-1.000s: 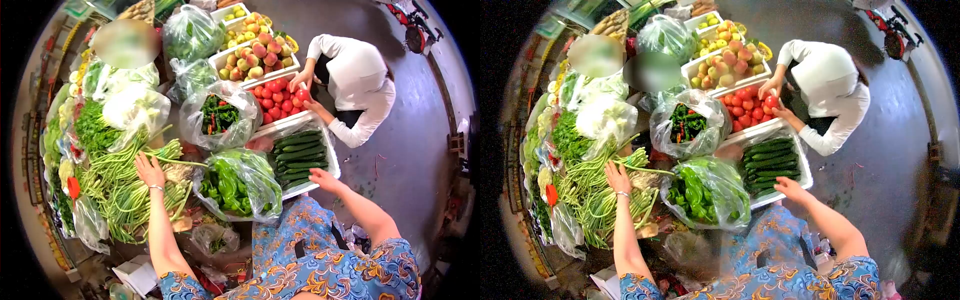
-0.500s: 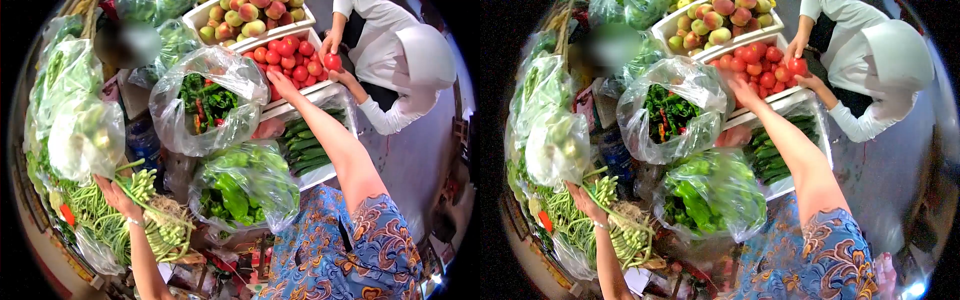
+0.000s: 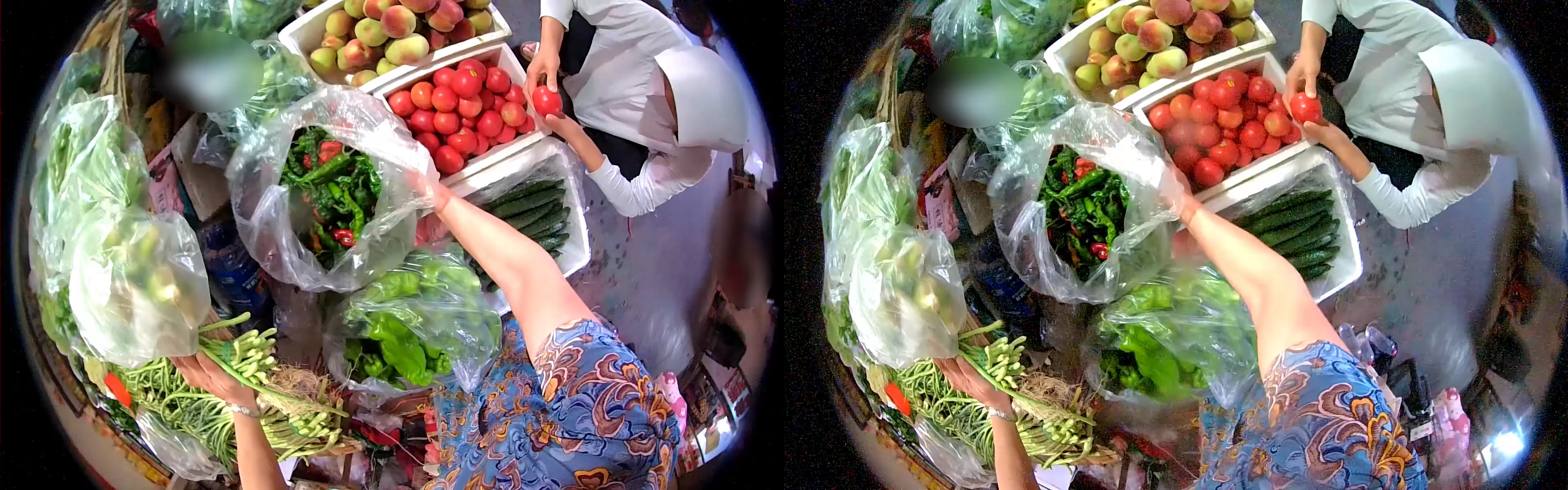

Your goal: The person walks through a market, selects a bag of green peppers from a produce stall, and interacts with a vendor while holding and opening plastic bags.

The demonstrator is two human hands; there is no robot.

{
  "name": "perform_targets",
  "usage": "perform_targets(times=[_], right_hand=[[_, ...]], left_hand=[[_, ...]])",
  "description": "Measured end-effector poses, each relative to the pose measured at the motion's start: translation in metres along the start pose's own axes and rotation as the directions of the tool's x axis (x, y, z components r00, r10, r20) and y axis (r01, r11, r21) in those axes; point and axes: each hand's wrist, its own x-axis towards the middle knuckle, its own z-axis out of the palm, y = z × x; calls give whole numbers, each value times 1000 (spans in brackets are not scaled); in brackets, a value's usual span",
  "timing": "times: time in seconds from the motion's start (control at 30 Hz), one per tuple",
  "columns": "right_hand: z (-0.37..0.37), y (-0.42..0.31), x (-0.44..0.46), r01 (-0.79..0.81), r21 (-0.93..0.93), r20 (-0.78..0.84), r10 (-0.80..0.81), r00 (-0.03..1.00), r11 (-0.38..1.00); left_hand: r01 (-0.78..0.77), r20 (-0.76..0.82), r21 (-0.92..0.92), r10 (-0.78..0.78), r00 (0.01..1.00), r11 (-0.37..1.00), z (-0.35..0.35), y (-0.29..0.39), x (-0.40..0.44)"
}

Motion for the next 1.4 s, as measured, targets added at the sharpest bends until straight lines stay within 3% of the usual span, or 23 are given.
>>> perform_targets(times=[0.07, 0.1, 0.17, 0.2, 0.23, 0.27, 0.3, 0.33, 0.37, 0.57, 0.63, 0.7, 0.77, 0.8, 0.87, 0.93, 0.97, 1.07, 1.13, 1.2, 1.23, 1.3, 1.4], right_hand=[[13, -29, -14, 58, 514, -110, -2, 994, 856], [13, -11, -1, 81, 372, -74, -58, 996, 925], [24, -78, -14, -373, 503, -166, 510, 844, 780], [35, -2, -7, -393, 386, -124, 469, 875, 835], [40, 23, -15, -328, 555, -83, 443, 892, 764], [30, -27, -25, -285, -95, -26, 284, 958, 954], [19, -85, -32, -50, -688, 132, 192, 972, 724], [35, -68, -27, -270, -202, -34, 269, 963, 941], [51, -53, -21, -341, 365, -139, 413, 900, 866], [32, -52, -14, -583, 411, -27, 649, 760, 701], [24, -41, -10, -371, 365, -97, 431, 897, 854], [48, 81, 16, -53, 293, -168, 106, 980, 954], [50, 132, 30, 118, 254, -201, -67, 977, 960], [31, 118, 30, 78, 27, -141, -73, 987, 997], [-3, 73, 26, 51, -202, -78, -68, 995, 978], [-31, -10, 10, -178, 186, 75, 167, 983, 966], [-43, -28, 1, -310, 353, 183, 260, 948, 883], [-94, -20, -18, -572, 308, 173, 546, 820, 760], [-98, -35, -28, -688, 284, 160, 674, 721, 668], [-94, -75, -53, -121, 419, -331, 276, 903, 900], [-90, -92, -55, -123, 418, -331, 277, 902, 900], [-70, -115, -51, 213, -231, -305, -278, 911, 949], [-10, -88, -38, 105, -336, -196, -179, 964, 936]], left_hand=[[51, -11, 59, -50, 999, 997, 0, 16, -1], [-54, 42, 60, 52, 998, 997, -4, -5, -2], [-93, 17, 50, 92, 996, 994, -1, -13, -2], [-24, 4, 6, 24, 1000, 1000, -2, -16, -1], [-70, -3, 51, 70, 998, 996, -3, -24, -2], [-74, 11, 87, 73, 997, 993, -7, -56, -7], [-78, 25, 125, 75, 997, 989, -9, -82, -11], [-90, 13, 106, 90, 996, 990, -9, -80, -11], [-121, 27, 85, 119, 992, 989, -14, -109, -16], [-236, 63, 242, 227, 972, 941, -17, -88, -17], [-413, 192, 221, 375, 907, 884, -15, -70, -12], [-363, 200, 298, 314, 928, 883, -23, -81, -22], [315, 85, 57, -319, 944, 947, -22, -104, -17], [-140, 134, 203, 115, 984, 969, -25, -134, -15], [-192, 102, 219, 174, 980, 957, -19, -133, -13], [-122, 91, 253, 102, 991, 960, -15, -110, -16], [20, 46, 61, -23, 999, 998, -15, -114, -23], [-78, -22, 93, 81, 996, 993, -7, -101, -20], [-452, 46, 320, 463, 885, 833, -9, -89, -12], [-344, 25, 254, 350, 936, 904, -11, -99, -13], [-291, 19, 252, 296, 955, 923, -12, -112, -14], [-391, 27, 271, 399, 916, 880, -10, -106, -11], [-469, 40, 267, 477, 878, 842, -10, -103, -5]])
